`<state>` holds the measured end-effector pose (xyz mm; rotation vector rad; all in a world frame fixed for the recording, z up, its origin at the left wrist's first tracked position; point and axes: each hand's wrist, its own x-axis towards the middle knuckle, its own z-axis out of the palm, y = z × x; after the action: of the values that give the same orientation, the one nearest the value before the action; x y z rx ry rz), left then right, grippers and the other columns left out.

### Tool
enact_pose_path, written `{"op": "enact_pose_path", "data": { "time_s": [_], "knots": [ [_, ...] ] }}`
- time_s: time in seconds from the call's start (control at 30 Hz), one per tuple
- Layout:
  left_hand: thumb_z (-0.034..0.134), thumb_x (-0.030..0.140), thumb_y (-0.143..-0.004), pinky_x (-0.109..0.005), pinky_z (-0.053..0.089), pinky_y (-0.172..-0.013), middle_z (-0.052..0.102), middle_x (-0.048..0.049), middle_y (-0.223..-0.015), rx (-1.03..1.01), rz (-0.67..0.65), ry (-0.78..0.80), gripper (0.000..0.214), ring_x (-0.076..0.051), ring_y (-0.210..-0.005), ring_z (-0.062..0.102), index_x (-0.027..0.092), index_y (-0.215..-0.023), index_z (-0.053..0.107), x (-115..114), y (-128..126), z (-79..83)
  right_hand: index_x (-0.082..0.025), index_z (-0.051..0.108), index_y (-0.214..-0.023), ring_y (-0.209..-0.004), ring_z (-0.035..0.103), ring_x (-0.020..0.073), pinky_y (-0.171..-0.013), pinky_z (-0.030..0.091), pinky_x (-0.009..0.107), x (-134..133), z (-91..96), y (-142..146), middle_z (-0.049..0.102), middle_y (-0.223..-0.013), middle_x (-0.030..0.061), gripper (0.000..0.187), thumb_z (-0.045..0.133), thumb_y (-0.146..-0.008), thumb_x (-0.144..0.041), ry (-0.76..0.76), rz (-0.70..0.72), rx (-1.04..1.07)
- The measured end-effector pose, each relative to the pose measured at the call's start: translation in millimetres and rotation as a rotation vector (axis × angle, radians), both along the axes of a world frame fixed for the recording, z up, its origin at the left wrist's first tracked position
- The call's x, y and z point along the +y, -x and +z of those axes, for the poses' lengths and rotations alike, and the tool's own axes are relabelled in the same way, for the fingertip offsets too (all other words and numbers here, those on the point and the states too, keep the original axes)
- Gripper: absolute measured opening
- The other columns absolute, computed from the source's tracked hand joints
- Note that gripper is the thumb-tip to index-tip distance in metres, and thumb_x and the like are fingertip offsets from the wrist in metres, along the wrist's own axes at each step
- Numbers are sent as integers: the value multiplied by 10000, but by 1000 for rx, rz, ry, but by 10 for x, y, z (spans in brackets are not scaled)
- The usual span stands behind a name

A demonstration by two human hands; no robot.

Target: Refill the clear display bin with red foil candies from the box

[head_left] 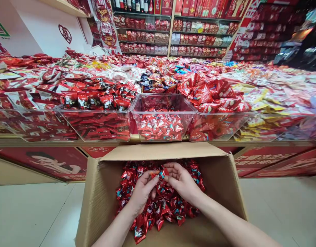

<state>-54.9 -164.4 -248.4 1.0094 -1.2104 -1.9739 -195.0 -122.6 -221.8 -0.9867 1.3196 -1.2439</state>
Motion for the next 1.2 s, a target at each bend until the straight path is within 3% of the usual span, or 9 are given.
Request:
{"op": "enact_pose_path", "data": {
  "time_s": [0.23, 0.5, 0.57, 0.67, 0.8, 0.87, 0.93, 1.07, 1.2],
  "knots": [
    [545, 316, -709, -123, 258, -320, 491, 75, -639, -20, -12, 27, 180, 17, -308, 379, 214, -858, 547, 14, 21, -2, -148, 473, -896, -744, 518, 119, -686, 444, 259, 1, 14, -6, 537, -793, 31, 211, 535, -712, -230, 28, 6, 97],
    [525, 356, -712, -137, 235, -308, 536, 57, -692, 84, 91, -88, 206, 8, -310, 364, 212, -857, 551, 22, 0, 11, -180, 501, -944, -790, 536, 139, -706, 455, 271, 95, 129, -55, 576, -874, 48, 174, 468, -774, -193, 288, -42, 429],
    [520, 315, -719, -131, 249, -314, 517, 68, -638, 131, 116, -130, 180, 4, -318, 349, 216, -867, 546, 15, -18, -7, -189, 518, -929, -800, 533, 135, -717, 447, 270, 128, 327, -49, 579, -870, 43, 164, 454, -781, -154, 431, -20, 548],
    [564, 192, -672, -113, 242, -315, 546, 55, -660, 114, 119, -115, 159, 3, -351, 345, 199, -830, 548, 6, -33, -39, -203, 523, -930, -797, 531, 120, -715, 444, 260, 74, 824, 33, 583, -848, 26, 200, 443, -779, -99, 692, 6, 699],
    [568, 165, -650, -106, 243, -313, 582, 3, -749, 55, 111, -95, 158, -61, -531, 468, 185, -806, 557, 12, -30, -50, -184, 548, -887, -796, 529, 111, -724, 426, 263, -407, 1595, 325, 586, -839, 11, 175, 457, -763, -101, 931, -215, 930],
    [570, 175, -647, -107, 250, -319, 584, 0, -749, 44, 111, -93, 159, -83, -596, 496, 192, -805, 560, 17, -29, -49, -154, 577, -828, -744, 530, 112, -693, 421, 272, -792, 1852, 499, 585, -796, 10, 148, 473, -737, -102, 855, -247, 1094],
    [573, 182, -645, -109, 244, -319, 589, 0, -745, 32, 115, -86, 158, -82, -582, 497, 194, -803, 560, 17, -31, -53, -127, 605, -755, -676, 528, 111, -653, 417, 272, -1171, 1965, 633, 587, -715, 13, 130, 507, -685, -78, 630, -118, 1240],
    [568, 183, -655, -118, 229, -320, 600, 0, -738, 9, 122, -55, 145, -36, -426, 409, 188, -800, 555, 1, -36, -92, -127, 634, -665, -539, 509, 102, -559, 408, 255, -1621, 1867, 703, 580, -591, 5, 125, 586, -574, -55, 78, 287, 1340],
    [601, 219, -636, -123, 215, -311, 601, 3, -724, -3, 108, -64, 162, -37, -406, 404, 192, -791, 558, -18, -36, -144, -141, 639, -618, -419, 478, 83, -465, 391, 222, -1664, 1697, 640, 546, -460, -30, 86, 640, -533, -129, -77, 418, 1311]
  ]
}}
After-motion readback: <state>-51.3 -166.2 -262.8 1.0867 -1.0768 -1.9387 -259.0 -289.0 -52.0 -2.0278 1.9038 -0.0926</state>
